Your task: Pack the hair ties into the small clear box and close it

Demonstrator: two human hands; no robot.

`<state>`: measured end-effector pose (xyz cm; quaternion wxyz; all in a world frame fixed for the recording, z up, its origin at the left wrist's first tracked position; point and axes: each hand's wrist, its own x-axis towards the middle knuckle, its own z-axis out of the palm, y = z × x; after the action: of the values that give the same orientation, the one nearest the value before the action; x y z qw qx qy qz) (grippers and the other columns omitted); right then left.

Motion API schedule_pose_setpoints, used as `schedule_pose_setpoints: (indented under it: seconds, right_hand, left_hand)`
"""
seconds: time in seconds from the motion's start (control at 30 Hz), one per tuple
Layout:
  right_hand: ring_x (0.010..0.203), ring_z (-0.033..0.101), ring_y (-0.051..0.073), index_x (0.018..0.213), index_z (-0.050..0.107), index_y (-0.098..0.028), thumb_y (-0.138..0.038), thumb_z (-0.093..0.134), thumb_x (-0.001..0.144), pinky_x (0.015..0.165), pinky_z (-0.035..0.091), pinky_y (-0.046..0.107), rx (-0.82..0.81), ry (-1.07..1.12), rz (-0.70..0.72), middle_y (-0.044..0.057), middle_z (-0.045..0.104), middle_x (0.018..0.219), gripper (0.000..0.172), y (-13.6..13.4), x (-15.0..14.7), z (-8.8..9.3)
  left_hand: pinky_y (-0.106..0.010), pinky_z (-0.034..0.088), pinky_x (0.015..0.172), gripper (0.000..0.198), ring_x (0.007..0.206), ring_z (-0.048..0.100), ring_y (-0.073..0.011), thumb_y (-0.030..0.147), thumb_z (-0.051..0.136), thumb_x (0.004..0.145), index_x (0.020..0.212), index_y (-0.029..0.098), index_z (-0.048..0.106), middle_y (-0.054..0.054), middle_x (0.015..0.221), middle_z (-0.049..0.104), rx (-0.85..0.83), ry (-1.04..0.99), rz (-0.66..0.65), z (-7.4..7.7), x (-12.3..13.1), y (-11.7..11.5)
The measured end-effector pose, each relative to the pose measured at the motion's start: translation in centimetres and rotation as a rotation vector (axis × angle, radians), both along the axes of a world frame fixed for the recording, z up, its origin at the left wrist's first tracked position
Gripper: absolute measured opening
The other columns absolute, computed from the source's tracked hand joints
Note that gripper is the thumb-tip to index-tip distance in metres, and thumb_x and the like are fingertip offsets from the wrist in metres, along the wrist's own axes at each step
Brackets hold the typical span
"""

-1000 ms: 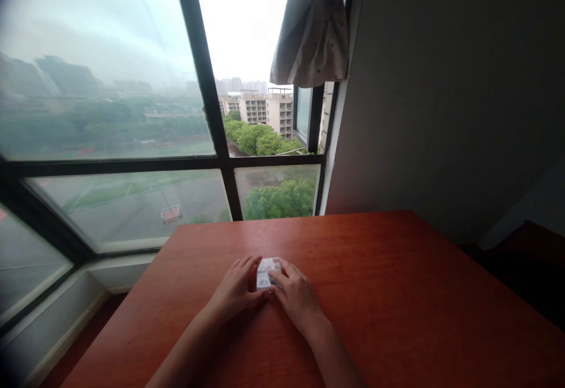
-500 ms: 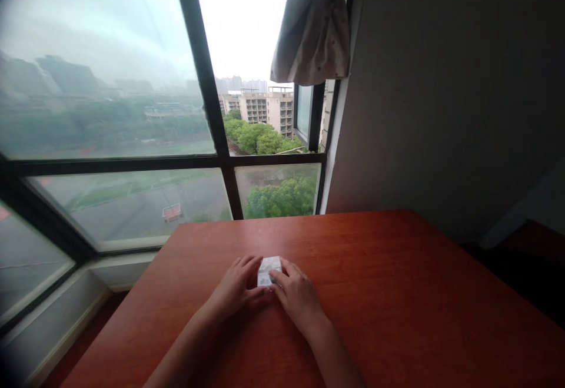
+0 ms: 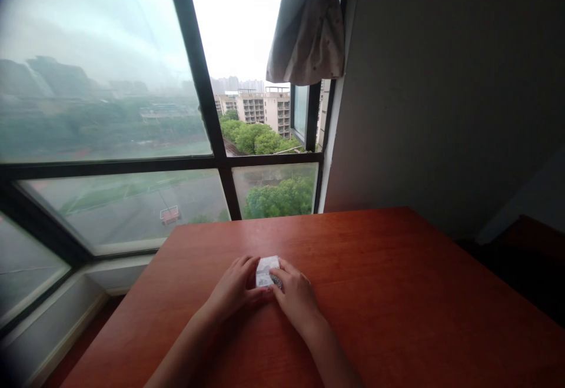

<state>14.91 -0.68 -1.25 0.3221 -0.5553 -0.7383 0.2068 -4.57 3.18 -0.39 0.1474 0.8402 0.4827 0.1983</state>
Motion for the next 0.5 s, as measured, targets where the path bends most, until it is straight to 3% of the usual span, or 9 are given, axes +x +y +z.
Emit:
schedule_pose_setpoints:
  seconds: [0.17,0.27,0.4,0.5]
  right_hand:
    - [0.124,0.052,0.024,0.122,0.063,-0.020,-0.019,0.058,0.082,0.106,0.041,0.036,0.004,-0.019,-0.006,0.009,0.054,0.138,0.041,-0.1,0.0,-0.1]
    - [0.125,0.050,0.025,0.126,0.060,-0.020,-0.021,0.058,0.081,0.106,0.040,0.036,0.009,-0.060,-0.001,0.009,0.050,0.141,0.046,-0.5,-0.3,0.1]
    - [0.127,0.046,0.029,0.134,0.051,-0.021,-0.031,0.066,0.075,0.107,0.038,0.040,0.014,-0.131,-0.045,0.010,0.048,0.141,0.062,-0.8,-1.1,0.3]
    - [0.125,0.047,0.030,0.134,0.051,-0.021,-0.035,0.066,0.076,0.106,0.038,0.041,0.009,-0.158,-0.094,0.010,0.049,0.140,0.062,-0.8,-1.7,0.1]
  left_hand:
    - [-0.036,0.043,0.089,0.055,0.104,0.054,-0.0261,0.047,0.072,0.074,0.118,0.021,0.054,-0.008,0.114,0.059,0.001,0.021,0.034,0.2,0.2,-0.4]
    - [-0.036,0.043,0.087,0.038,0.099,0.055,-0.0245,0.048,0.057,0.086,0.113,0.020,0.056,-0.008,0.108,0.060,0.009,0.005,0.048,0.6,0.5,-0.7]
    - [-0.034,0.043,0.085,0.027,0.092,0.057,-0.0219,0.039,0.042,0.095,0.100,0.019,0.060,-0.007,0.098,0.062,0.003,-0.015,0.044,1.0,0.5,-0.7]
    - [-0.033,0.043,0.083,0.021,0.091,0.057,-0.0210,0.031,0.043,0.094,0.097,0.019,0.060,-0.006,0.097,0.062,0.007,-0.020,0.053,0.9,0.5,-0.6]
